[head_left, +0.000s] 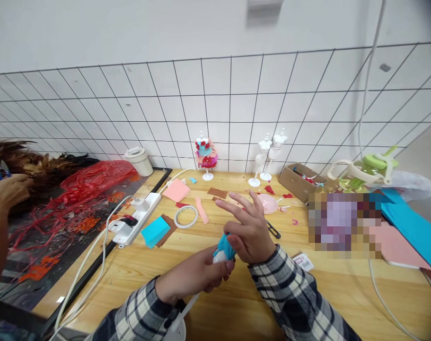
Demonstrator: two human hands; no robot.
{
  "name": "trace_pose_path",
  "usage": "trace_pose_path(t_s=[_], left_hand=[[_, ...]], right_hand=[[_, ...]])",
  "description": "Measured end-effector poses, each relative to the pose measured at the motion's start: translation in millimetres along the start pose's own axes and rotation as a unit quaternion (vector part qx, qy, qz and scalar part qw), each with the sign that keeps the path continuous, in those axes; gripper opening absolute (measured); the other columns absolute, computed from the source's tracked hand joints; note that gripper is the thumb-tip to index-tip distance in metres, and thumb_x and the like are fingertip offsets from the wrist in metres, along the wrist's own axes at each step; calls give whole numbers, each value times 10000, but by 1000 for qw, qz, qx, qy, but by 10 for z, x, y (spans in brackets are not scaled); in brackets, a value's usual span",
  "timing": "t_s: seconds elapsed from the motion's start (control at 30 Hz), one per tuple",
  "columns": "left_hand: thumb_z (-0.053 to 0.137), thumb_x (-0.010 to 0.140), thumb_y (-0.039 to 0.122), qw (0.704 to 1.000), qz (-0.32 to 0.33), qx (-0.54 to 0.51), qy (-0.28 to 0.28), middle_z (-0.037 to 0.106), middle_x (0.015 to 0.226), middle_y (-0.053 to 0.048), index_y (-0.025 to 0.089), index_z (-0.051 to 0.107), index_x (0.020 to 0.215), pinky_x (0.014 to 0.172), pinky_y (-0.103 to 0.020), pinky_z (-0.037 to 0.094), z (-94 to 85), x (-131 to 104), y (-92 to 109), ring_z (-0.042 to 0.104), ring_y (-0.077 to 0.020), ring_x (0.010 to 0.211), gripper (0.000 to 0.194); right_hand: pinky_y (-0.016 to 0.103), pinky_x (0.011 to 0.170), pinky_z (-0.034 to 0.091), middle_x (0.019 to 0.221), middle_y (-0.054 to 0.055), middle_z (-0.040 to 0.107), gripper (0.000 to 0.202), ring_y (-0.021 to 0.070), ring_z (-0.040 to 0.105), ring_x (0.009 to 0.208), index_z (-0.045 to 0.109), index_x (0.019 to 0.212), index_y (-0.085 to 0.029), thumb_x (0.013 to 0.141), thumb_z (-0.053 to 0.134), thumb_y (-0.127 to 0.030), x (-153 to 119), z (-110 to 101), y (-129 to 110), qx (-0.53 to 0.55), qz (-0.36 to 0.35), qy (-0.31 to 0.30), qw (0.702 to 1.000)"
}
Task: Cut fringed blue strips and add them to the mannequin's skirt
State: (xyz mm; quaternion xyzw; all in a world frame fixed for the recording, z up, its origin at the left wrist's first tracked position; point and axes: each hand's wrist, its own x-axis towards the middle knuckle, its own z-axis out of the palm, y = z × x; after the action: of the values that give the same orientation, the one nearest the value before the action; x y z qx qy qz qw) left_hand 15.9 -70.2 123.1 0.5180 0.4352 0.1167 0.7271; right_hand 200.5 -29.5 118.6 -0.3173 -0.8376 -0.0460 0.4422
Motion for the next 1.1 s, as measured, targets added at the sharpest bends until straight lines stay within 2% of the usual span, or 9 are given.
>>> trace_pose_path(t_s=[0.13, 0.23, 0.47, 0.6, 0.77, 0.9, 0.97, 1.0, 1.1], left_hand=[[677, 765, 565, 967, 2, -232, -103, 469, 768, 6, 157, 508, 978, 424, -161, 100, -148, 26, -79, 288, -24, 507, 490], [686, 786, 512, 935, 0, -322, -151, 469, 750, -4, 151, 529, 1046, 412, -134, 85, -239, 36, -125, 299, -22, 502, 471], [698, 780, 477, 895, -20, -376, -241, 461, 727, -10, 137, 568, 1052, 391, -107, 94, -211, 66, -170, 291, -27, 500, 455], [713, 758, 485, 880, -40, -386, -274, 470, 714, -18, 127, 585, 1044, 386, -105, 80, -194, 91, -189, 275, -34, 510, 476], [648, 816, 494, 852, 4, -437, -289, 467, 698, -15, 99, 596, 1124, 366, -93, 77, -289, 102, -260, 242, -19, 477, 504], [562, 876, 513, 851, 47, -445, -277, 466, 725, -17, 71, 547, 1240, 361, -100, 96, -381, 79, -267, 206, -18, 469, 572], [578, 875, 502, 875, 79, -427, -215, 471, 767, -25, 78, 572, 1202, 391, -98, 174, -439, 53, -224, 256, -21, 499, 536], [604, 864, 487, 889, 107, -412, -170, 477, 797, -31, 91, 585, 1181, 421, -103, 229, -474, 35, -195, 299, -26, 527, 508], [713, 799, 419, 913, 211, -345, -52, 504, 906, -47, 153, 590, 1165, 539, -151, 363, -584, -36, -112, 414, -53, 628, 469]], right_hand=[[563, 1113, 260, 1482, 82, 445, 635, 308, 362, 1384, 590, 1252, -263, 915, 245, -676, 27, -60, 44, 73, 35, 6, 997], [558, 1108, 276, 1529, 110, 355, 642, 316, 332, 1401, 498, 1361, -247, 929, 253, -652, 18, -36, 47, 52, 39, 40, 997], [597, 1136, 196, 1330, 55, 573, 438, 292, 447, 1315, 522, 1330, -369, 966, 322, -510, -157, 194, 43, -112, -20, 184, 976], [619, 1143, 145, 1270, 45, 601, 423, 294, 469, 1292, 567, 1268, -380, 976, 288, -504, -209, 253, 69, -125, -18, 237, 963], [622, 1041, 335, 1352, 123, 499, 553, 333, 475, 1290, 466, 1338, -295, 974, 129, -539, -158, 182, 57, -38, 78, 290, 953], [532, 951, 434, 1214, 130, 553, 398, 294, 543, 1170, 503, 1196, -236, 972, 283, -481, -97, 118, 50, 37, 137, 333, 932], [428, 840, 478, 996, 86, 604, 241, 233, 597, 956, 538, 1045, -210, 949, 412, -392, -70, 120, 65, 81, 194, 292, 933], [372, 759, 480, 883, 56, 605, 190, 197, 590, 832, 551, 969, -200, 940, 444, -354, -59, 134, 73, 107, 234, 232, 938], [280, 600, 425, 761, 18, 633, 201, 126, 516, 618, 610, 899, -177, 920, 495, -341, -58, 241, 58, 207, 321, -51, 923]])
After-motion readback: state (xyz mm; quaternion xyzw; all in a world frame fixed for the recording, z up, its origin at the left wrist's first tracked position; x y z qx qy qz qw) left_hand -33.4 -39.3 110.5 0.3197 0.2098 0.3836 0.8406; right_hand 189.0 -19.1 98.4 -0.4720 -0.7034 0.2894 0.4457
